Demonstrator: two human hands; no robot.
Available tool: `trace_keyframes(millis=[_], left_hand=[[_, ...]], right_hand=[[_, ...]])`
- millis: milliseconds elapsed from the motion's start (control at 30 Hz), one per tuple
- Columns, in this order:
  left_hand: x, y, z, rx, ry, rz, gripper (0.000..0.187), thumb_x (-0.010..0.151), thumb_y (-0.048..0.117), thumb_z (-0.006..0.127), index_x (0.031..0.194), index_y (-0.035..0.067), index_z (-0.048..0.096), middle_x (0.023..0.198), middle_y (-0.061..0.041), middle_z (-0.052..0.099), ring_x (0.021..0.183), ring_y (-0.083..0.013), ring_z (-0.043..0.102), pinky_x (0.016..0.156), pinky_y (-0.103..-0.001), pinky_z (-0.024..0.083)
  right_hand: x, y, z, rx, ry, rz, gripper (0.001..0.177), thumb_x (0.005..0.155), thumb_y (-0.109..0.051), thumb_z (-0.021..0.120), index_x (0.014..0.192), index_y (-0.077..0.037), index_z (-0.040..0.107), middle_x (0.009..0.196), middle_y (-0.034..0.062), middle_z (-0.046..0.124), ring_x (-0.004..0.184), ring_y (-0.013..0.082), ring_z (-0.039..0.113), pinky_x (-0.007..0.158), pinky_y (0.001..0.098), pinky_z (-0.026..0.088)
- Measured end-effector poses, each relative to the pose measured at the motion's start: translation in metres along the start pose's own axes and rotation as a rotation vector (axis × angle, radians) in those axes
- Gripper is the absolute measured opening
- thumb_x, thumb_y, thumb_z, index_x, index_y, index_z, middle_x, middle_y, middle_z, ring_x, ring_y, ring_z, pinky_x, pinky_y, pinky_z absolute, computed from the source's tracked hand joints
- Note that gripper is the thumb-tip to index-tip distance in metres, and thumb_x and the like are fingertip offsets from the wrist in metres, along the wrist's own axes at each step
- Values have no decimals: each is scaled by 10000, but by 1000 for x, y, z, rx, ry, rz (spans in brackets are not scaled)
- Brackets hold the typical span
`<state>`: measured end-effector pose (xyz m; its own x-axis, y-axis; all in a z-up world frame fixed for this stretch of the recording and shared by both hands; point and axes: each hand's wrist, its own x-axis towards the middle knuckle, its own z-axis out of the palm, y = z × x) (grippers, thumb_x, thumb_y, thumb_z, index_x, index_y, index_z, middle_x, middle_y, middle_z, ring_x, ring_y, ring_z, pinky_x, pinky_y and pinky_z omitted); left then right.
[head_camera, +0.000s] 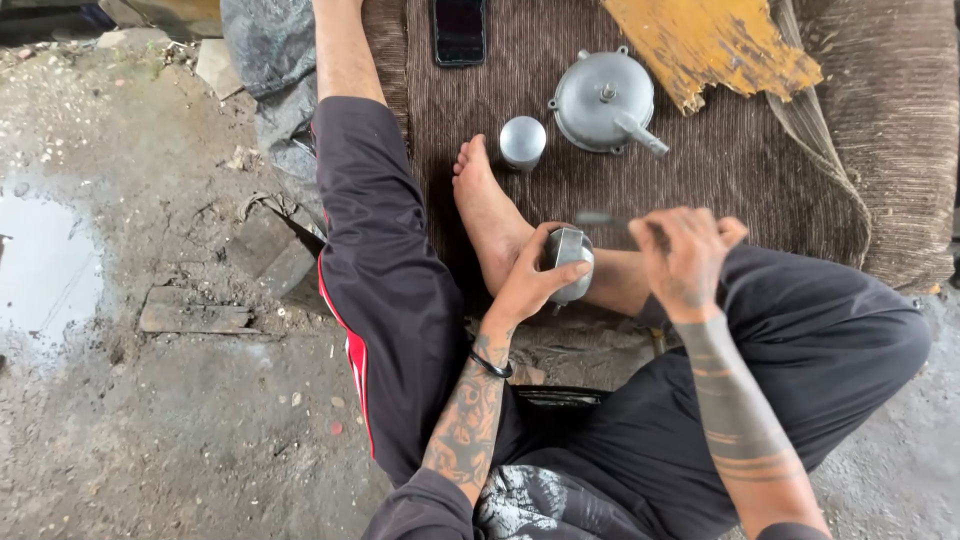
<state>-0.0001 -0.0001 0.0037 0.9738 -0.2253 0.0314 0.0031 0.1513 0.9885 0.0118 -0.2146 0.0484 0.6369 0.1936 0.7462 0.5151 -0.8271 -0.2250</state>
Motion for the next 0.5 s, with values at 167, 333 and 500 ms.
trace_keyframes(millis=[167,333,500], left_hand=[[3,-3,-3,-21,-4,7,668,781,407,865,1331,174,567,1155,-100,613,1176,-196,526,1084,-449,414],[-2,1,-3,-17,-5,-15,672,766,433,868,1322,197,575,1158,-108,618,1172,-206,537,1077,-454,423],[2,-4,-3,-8,1,-42,668,774,442,861,1329,208,571,1154,-104,626,1173,-200,538,1075,-442,433]], right_hand=[[2,-3,-9,64,-2,49,205,1083,-320,732,920,-200,697,765,-45,594,749,189,559,868,348,287],[0,1,-8,-24,0,53,125,1051,-231,771,959,-171,710,824,15,642,794,262,599,855,380,314],[2,-6,-6,39,-14,22,143,1021,-214,762,902,-168,697,775,5,624,765,251,595,842,376,302]])
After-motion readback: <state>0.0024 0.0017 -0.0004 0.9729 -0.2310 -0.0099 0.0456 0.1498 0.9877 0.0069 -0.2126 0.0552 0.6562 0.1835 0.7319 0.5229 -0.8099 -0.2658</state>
